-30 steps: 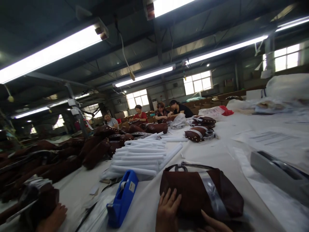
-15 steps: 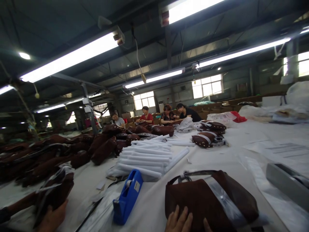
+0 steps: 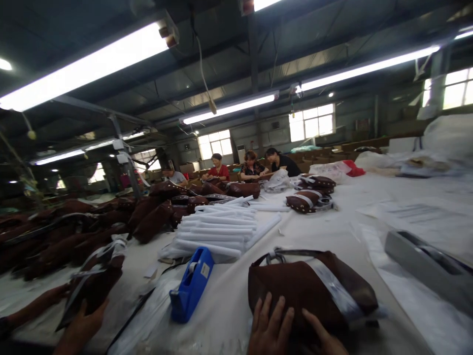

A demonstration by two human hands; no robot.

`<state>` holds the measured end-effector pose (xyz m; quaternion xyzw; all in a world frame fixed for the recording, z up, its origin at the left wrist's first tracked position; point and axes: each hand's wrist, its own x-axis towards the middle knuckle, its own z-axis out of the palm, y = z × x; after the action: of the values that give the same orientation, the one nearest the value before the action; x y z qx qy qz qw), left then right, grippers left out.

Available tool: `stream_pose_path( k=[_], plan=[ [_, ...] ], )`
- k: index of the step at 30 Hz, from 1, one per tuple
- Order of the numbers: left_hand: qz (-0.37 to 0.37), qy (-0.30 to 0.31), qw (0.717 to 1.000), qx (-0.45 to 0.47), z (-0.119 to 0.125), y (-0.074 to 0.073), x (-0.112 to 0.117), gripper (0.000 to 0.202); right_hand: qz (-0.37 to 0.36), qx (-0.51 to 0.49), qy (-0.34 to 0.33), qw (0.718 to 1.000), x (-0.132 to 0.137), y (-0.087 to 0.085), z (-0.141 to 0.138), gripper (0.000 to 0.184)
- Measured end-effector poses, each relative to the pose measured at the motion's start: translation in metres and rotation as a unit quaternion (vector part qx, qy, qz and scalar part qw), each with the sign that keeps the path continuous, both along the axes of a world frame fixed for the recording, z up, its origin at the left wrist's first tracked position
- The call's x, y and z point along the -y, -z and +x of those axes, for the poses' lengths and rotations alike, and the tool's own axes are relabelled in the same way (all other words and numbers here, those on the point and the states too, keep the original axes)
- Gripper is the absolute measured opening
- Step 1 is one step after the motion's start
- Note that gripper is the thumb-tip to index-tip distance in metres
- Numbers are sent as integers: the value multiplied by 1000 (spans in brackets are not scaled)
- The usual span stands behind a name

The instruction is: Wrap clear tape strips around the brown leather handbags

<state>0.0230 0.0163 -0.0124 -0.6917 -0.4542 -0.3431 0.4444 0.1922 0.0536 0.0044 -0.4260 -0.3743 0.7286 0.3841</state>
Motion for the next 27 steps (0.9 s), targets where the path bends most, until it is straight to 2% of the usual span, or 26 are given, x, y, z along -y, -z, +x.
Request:
stream_pose_path(
  k=[3,5,7,8,10,11,13,15,16,17,18,20,23,27],
  plan=[
    [-92,6,996,2,-4,-16,11,42,-48,-101,28,993,14,-14,-2,58],
    [-150,15,989,-1,-9,-23,13,51,-64,-145,-10,987,21,-27,5,57],
    [-179,29,983,3,-14,-25,10,59,-46,-97,-80,991,21,-38,23,55],
    [-189,32,981,10,-15,-24,8,63,-8,-43,-113,993,19,-42,36,53],
    [-197,36,979,31,-16,-20,5,70,136,119,-128,975,12,-48,74,44],
    [-200,36,978,40,-15,-17,5,72,228,217,-104,943,6,-50,97,39],
    [-200,39,978,51,-14,-13,7,74,390,403,-11,828,-10,-49,147,30],
    [-199,44,977,54,-12,-10,9,74,455,532,58,712,-31,-44,194,30],
    [-200,46,977,56,-11,-10,10,74,471,574,72,667,-42,-39,215,32],
    [-203,46,976,60,-10,-9,10,74,478,606,76,632,-52,-33,231,35],
    [-205,47,976,64,-10,-9,10,75,480,627,72,609,-62,-26,245,38],
    [-208,48,974,71,-10,-10,9,76,478,648,53,590,-77,-14,261,38],
    [-211,49,974,68,-10,-10,8,77,477,644,34,597,-92,-5,267,22],
    [-209,45,974,68,-11,-9,8,76,489,628,56,602,-103,-17,258,19]
  ],
)
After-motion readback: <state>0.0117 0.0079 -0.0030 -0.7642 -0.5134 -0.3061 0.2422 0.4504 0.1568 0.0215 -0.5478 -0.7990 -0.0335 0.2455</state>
